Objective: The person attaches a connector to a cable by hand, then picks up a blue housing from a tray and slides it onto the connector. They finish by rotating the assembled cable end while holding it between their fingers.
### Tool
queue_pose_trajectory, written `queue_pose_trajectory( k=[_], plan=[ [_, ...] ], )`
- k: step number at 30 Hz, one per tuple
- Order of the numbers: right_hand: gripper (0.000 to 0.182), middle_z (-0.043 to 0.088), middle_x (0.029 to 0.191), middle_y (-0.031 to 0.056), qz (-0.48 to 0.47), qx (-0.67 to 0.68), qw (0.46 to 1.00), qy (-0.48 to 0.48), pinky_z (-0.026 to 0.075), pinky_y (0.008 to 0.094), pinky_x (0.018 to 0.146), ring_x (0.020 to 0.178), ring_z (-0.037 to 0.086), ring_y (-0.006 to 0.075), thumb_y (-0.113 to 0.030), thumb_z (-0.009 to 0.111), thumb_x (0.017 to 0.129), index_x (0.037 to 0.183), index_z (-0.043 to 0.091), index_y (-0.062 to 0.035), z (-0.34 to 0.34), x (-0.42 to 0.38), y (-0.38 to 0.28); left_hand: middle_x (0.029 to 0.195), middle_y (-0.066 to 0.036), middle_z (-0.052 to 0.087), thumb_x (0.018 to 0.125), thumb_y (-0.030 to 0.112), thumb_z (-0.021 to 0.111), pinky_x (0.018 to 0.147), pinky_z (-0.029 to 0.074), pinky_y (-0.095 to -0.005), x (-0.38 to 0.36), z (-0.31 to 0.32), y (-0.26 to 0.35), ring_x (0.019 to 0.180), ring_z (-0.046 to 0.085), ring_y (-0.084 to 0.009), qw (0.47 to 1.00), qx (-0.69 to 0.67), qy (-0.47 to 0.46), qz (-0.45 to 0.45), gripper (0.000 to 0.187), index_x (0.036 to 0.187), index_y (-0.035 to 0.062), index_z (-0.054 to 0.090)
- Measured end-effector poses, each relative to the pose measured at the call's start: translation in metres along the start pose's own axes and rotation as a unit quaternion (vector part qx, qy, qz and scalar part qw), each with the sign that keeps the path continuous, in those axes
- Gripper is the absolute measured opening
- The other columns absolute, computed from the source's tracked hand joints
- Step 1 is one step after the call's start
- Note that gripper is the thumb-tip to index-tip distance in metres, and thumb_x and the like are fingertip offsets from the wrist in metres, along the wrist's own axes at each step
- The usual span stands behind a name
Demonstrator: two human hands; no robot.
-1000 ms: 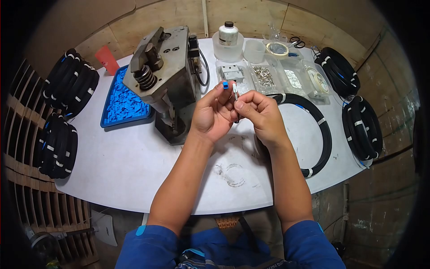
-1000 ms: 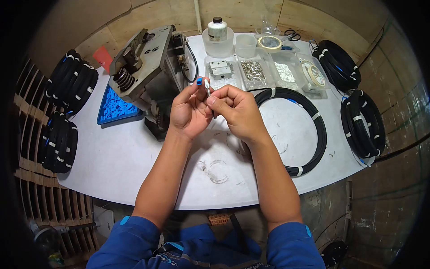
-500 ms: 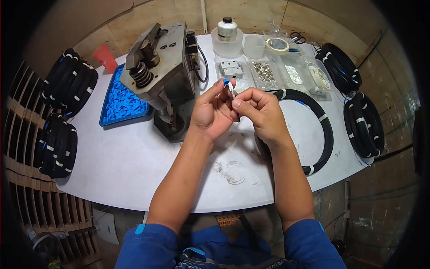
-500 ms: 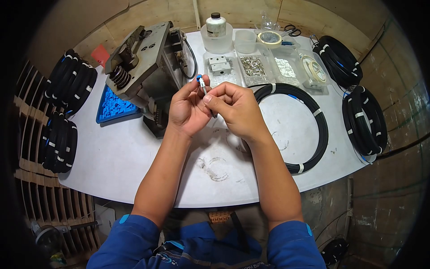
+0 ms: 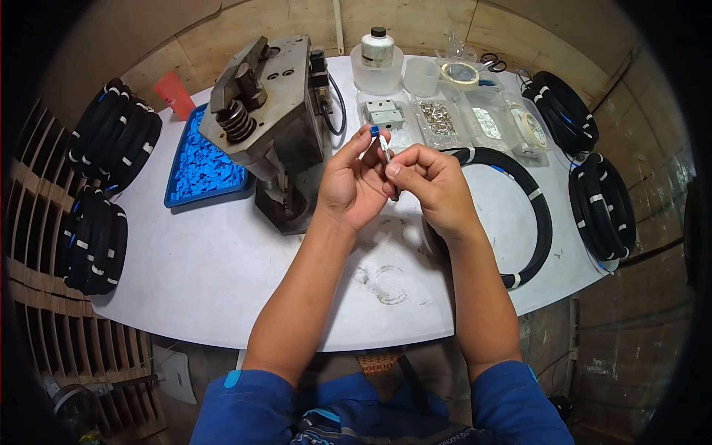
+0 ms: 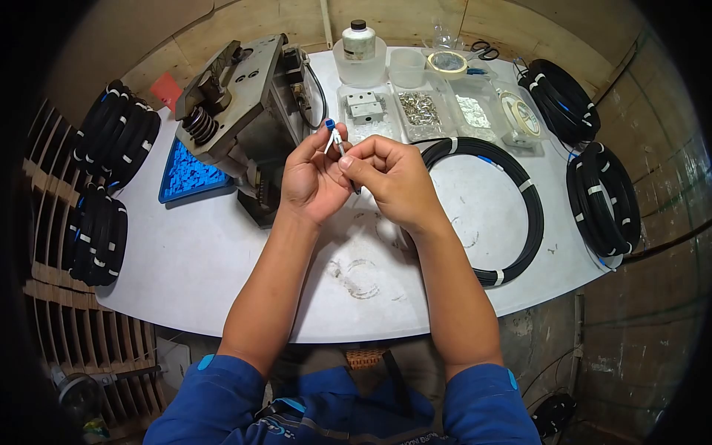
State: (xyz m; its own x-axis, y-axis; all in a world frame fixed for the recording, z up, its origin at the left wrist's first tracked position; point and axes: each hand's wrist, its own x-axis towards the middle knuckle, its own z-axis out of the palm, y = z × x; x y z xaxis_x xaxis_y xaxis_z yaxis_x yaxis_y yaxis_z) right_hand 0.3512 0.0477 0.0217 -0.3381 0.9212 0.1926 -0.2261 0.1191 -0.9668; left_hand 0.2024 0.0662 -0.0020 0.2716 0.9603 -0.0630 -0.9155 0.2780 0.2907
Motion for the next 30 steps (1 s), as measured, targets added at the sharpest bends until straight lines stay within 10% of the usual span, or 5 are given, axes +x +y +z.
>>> queue_pose_trajectory(
  k=[30],
  plan=[
    [0.011,0.062,0.075,0.0044,0.037,0.016,0.999,0.001,0.047,0.0251,0.066,0.069,0.059,0.0115,-0.011,0.064,0.09,0.088,0.063,-0.0003,0.0011,0.0014,0.0006,0.101,-0.011,0.064,0.093,0.007,0.057,0.082,0.051,-0.0354,-0.0011,0.0018,0.0054,0.088,0.06,-0.0216,0.984,0.1,-0.101,0.11,0.017,0.109,0.0097,0.061]
  ],
)
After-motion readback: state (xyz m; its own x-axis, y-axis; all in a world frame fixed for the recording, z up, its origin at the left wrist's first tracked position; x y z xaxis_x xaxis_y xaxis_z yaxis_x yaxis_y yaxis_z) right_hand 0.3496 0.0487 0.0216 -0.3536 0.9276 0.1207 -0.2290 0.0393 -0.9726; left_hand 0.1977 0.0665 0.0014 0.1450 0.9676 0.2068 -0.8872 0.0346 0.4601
